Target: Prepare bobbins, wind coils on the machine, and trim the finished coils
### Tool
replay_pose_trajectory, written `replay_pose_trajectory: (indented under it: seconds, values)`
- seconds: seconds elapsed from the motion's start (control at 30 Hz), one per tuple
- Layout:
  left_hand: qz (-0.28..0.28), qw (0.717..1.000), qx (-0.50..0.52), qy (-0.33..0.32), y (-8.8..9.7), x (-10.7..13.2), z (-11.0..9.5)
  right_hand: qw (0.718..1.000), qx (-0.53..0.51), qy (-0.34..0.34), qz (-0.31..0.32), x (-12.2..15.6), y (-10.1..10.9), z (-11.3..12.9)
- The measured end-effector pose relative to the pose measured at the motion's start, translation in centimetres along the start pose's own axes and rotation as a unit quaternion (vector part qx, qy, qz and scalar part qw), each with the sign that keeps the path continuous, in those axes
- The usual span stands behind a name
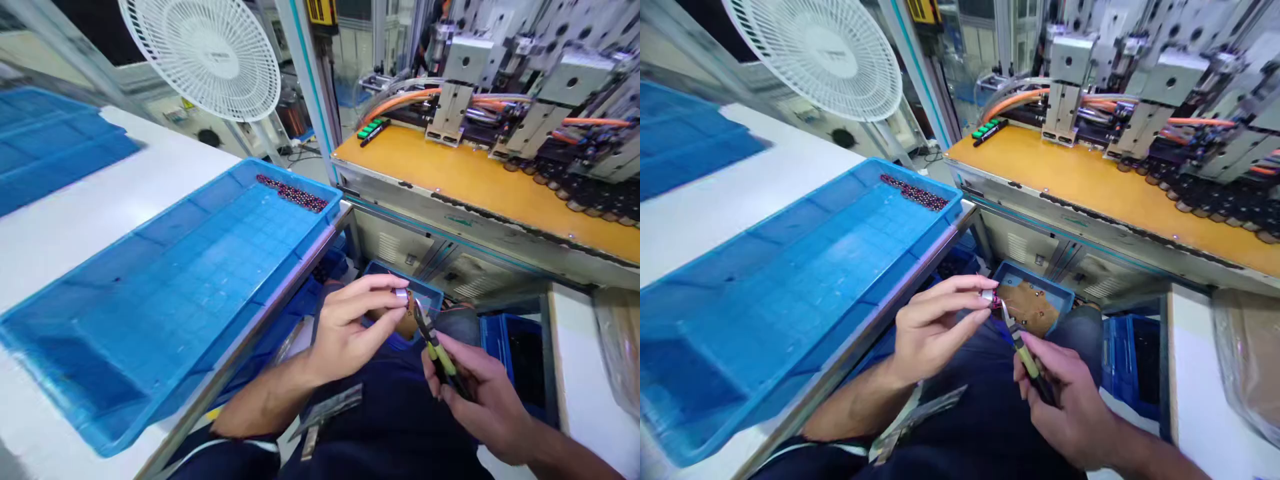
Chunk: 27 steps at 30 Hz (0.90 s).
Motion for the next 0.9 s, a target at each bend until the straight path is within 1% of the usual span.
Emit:
replay_pose_trajectory:
  seconds: [0.1, 0.2, 0.27, 0.4, 0.53, 0.67, 0.9]
  values:
    - [0.003, 1.000, -0.002, -0.002, 0.0, -0.2, 0.2, 0.999, -0.007, -0.046, -0.013, -0.3, 0.5, -0.8]
    - [0.022, 0.999, 0.006, -0.023, -0.3, 0.0, 0.2, 0.995, -0.032, -0.092, -0.017, 0.0, 0.9, -1.5]
    - [0.029, 0.998, 0.025, -0.043, -0.4, 0.2, 0.1, 0.994, -0.048, -0.101, -0.016, 0.5, 1.2, -1.5]
    - [0.022, 0.993, 0.096, -0.072, -0.4, 0.5, 0.1, 0.995, -0.062, -0.078, -0.004, 1.6, 1.4, -0.9]
    - [0.021, 0.991, 0.089, -0.097, -0.5, 0.5, -0.3, 0.996, -0.075, -0.046, 0.012, 2.2, 0.8, -0.3]
    - [0.015, 0.993, 0.075, -0.090, -0.5, 0.7, -0.1, 0.997, -0.073, -0.035, 0.019, 1.9, 0.3, 0.2]
    - [0.012, 0.994, 0.079, -0.071, -0.5, 1.2, 0.4, 0.996, -0.083, -0.029, 0.027, 1.4, 0.3, 0.5]
Point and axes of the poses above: each hand's wrist, its own x-axis away from the middle knuckle, its own y-axis out of the back of the hand, z = x × y, the point moved 9 cm from there along -x, towards the middle knuckle, and after that the axes turned 10 degrees about z, right-handed, at the moved point
